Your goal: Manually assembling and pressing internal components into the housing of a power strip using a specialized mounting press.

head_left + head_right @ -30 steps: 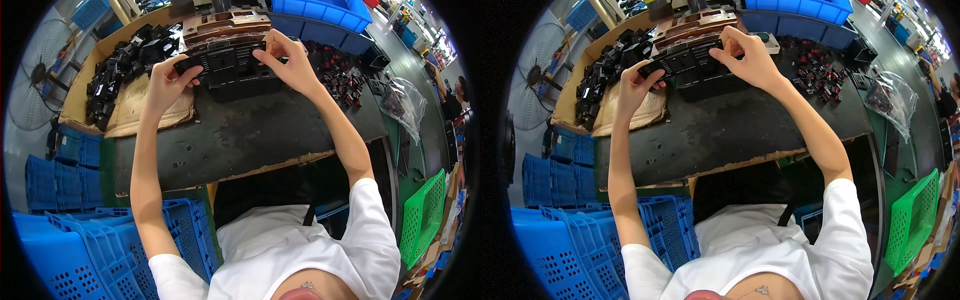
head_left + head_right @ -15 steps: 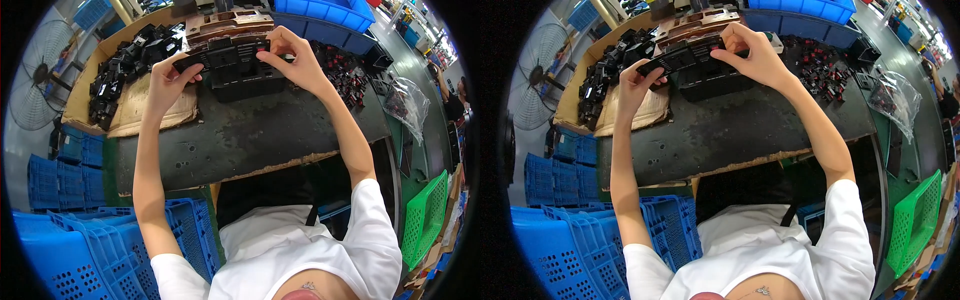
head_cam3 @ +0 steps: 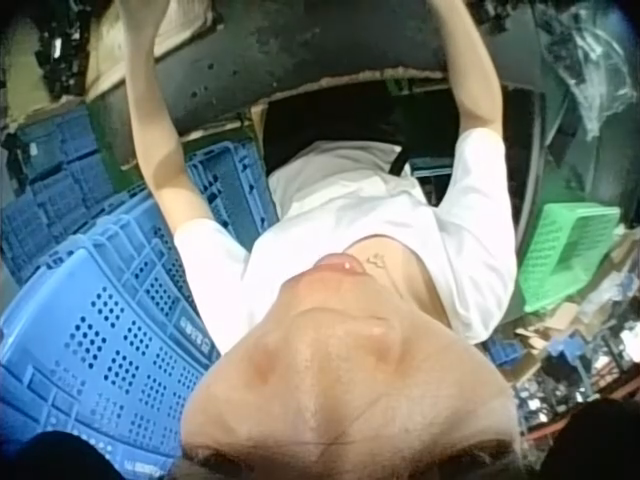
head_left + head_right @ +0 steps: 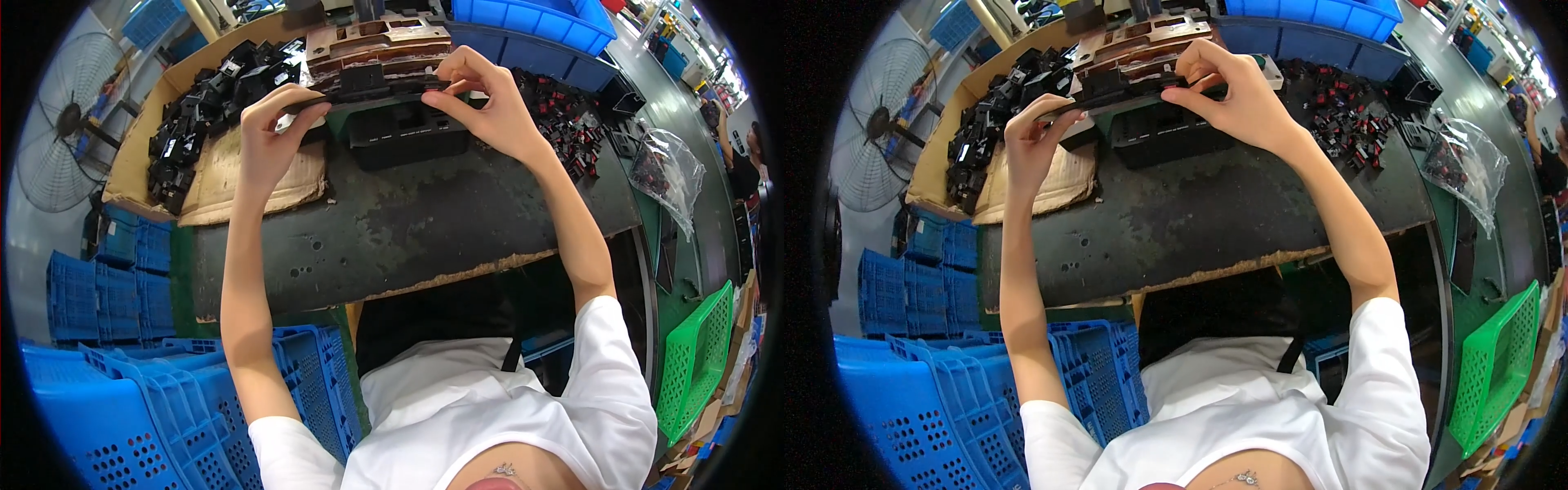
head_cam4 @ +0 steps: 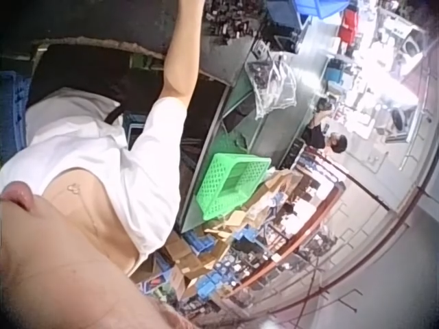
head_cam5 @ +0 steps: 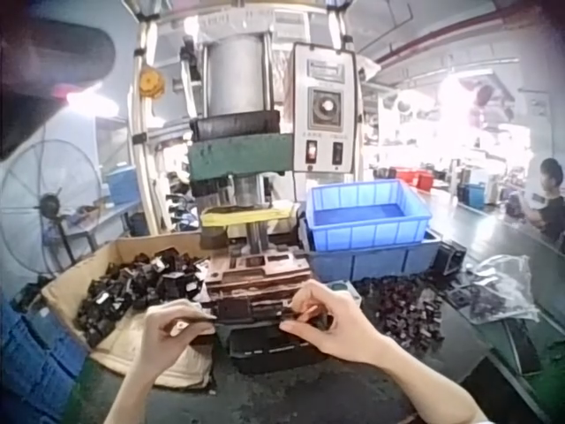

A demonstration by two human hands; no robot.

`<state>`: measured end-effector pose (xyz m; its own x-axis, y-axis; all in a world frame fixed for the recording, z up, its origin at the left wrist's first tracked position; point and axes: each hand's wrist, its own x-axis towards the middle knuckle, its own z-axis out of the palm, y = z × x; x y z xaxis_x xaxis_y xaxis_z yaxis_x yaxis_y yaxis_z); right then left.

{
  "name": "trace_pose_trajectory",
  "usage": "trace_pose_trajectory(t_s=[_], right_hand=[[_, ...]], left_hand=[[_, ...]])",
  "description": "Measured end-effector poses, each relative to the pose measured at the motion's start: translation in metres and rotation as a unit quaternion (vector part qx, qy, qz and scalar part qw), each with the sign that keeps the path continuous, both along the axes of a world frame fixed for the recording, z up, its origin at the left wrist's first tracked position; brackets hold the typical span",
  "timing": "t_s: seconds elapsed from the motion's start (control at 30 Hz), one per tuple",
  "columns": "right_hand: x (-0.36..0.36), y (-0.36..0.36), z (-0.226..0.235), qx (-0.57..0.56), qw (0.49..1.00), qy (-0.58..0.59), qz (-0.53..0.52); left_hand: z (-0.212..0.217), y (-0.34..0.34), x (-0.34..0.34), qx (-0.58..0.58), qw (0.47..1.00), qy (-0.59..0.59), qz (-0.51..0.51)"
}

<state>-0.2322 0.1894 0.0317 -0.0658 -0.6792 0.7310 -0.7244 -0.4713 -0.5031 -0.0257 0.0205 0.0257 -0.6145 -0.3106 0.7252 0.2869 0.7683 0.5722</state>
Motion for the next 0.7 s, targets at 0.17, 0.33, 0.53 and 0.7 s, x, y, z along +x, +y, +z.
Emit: trace_pose_trajectory(t_s=[0.17, 0.33, 0.53, 0.7], right_hand=[[0.005, 0.008, 0.005, 0.035, 0.999, -0.034, 0.0], [0.01, 0.009, 0.007, 0.138, 0.957, -0.232, 0.103], [0.009, 0.004, -0.001, 0.058, 0.976, -0.193, 0.083], [0.012, 0.009, 0.006, 0.06, 0.99, -0.124, 0.024]], left_hand=[[0.003, 0.011, 0.006, 0.115, 0.993, -0.021, -0.024], [0.016, 0.022, 0.008, 0.242, 0.969, -0.028, -0.046], [0.01, 0.016, 0.006, 0.18, 0.983, 0.007, -0.018], [0.008, 0.022, 0.006, 0.106, 0.994, 0.032, 0.012]])
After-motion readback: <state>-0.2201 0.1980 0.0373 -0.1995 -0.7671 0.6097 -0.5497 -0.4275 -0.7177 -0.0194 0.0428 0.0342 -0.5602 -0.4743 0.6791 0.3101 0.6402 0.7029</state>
